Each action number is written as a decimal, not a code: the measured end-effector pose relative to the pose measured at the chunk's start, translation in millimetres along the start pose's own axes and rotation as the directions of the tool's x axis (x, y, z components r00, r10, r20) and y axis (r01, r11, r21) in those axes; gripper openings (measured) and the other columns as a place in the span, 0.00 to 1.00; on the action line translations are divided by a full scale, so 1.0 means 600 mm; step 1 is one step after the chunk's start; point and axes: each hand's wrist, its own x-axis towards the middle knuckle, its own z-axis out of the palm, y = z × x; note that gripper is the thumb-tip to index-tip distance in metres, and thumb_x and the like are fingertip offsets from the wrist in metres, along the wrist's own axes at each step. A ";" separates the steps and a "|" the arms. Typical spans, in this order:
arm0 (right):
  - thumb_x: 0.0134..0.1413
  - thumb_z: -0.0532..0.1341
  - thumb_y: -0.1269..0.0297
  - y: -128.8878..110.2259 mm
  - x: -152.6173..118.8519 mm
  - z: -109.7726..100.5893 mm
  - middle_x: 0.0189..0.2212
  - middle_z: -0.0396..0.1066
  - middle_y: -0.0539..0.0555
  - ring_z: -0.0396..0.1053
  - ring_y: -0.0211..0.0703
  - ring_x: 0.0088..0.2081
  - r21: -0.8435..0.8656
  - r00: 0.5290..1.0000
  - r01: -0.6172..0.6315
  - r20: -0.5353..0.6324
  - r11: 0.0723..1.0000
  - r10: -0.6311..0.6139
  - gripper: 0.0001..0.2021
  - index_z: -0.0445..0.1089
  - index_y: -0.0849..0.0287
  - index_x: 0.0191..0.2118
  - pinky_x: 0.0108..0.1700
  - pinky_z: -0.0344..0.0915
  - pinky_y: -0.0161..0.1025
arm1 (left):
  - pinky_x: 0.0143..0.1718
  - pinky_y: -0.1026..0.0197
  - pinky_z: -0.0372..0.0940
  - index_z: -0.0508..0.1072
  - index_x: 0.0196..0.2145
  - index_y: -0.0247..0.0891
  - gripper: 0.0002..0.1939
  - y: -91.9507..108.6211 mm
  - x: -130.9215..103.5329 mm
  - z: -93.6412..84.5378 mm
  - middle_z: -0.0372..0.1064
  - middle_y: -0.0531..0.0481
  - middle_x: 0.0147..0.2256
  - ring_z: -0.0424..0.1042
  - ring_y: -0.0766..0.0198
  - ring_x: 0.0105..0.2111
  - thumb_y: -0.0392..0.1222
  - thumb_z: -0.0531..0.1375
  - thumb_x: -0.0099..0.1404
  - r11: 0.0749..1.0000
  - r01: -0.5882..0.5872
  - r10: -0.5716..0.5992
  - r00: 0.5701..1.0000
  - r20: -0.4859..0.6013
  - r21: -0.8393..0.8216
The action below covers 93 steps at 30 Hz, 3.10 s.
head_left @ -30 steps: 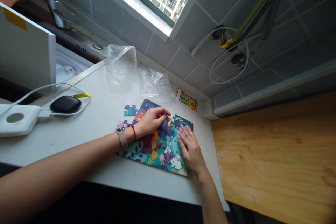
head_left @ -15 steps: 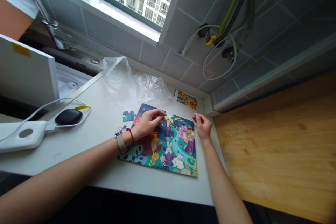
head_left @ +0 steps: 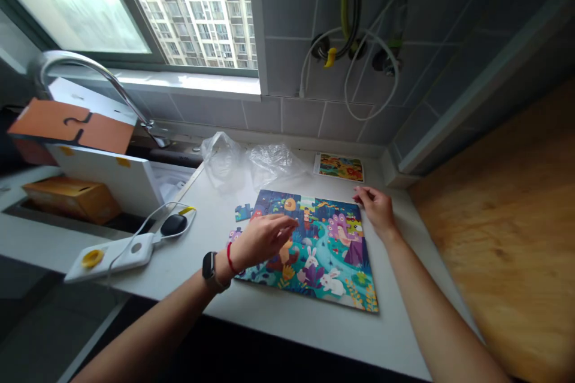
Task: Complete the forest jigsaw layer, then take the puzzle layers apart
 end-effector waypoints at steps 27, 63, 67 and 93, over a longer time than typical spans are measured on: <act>0.50 0.61 0.27 0.008 0.006 0.005 0.25 0.80 0.60 0.78 0.51 0.27 0.014 0.999 0.039 0.024 0.999 -0.039 0.34 0.81 0.59 0.32 0.31 0.73 0.42 | 0.61 0.49 0.69 0.70 0.64 0.41 0.30 -0.039 -0.173 -0.087 0.78 0.42 0.54 0.76 0.51 0.56 0.32 0.66 0.66 0.813 0.444 -0.448 0.890 -0.083 0.377; 0.55 0.66 0.42 -0.014 -0.002 -0.010 0.24 0.77 0.52 0.73 0.42 0.27 0.274 0.990 -0.120 -0.039 0.954 0.135 0.20 0.78 0.57 0.35 0.34 0.72 0.40 | 0.44 0.62 0.71 0.83 0.43 0.37 0.07 0.028 0.230 0.191 0.77 0.46 0.39 0.77 0.62 0.38 0.33 0.63 0.71 0.992 -0.031 0.041 0.996 0.080 -0.121; 0.55 0.66 0.44 -0.013 -0.003 -0.011 0.25 0.77 0.52 0.73 0.42 0.27 0.294 0.986 -0.138 -0.051 0.946 0.160 0.19 0.79 0.57 0.35 0.35 0.71 0.40 | 0.49 0.59 0.70 0.84 0.42 0.39 0.08 0.008 0.228 0.186 0.78 0.45 0.40 0.75 0.59 0.43 0.36 0.62 0.73 0.992 -0.070 0.082 0.990 0.115 -0.106; 0.59 0.66 0.45 -0.021 -0.018 -0.005 0.26 0.78 0.52 0.74 0.43 0.28 0.138 0.996 -0.079 0.040 0.987 0.074 0.18 0.80 0.56 0.35 0.35 0.70 0.39 | 0.53 0.52 0.67 0.86 0.39 0.47 0.07 0.004 0.207 0.164 0.79 0.46 0.50 0.73 0.53 0.50 0.49 0.70 0.69 0.968 -0.250 0.249 0.949 0.194 -0.020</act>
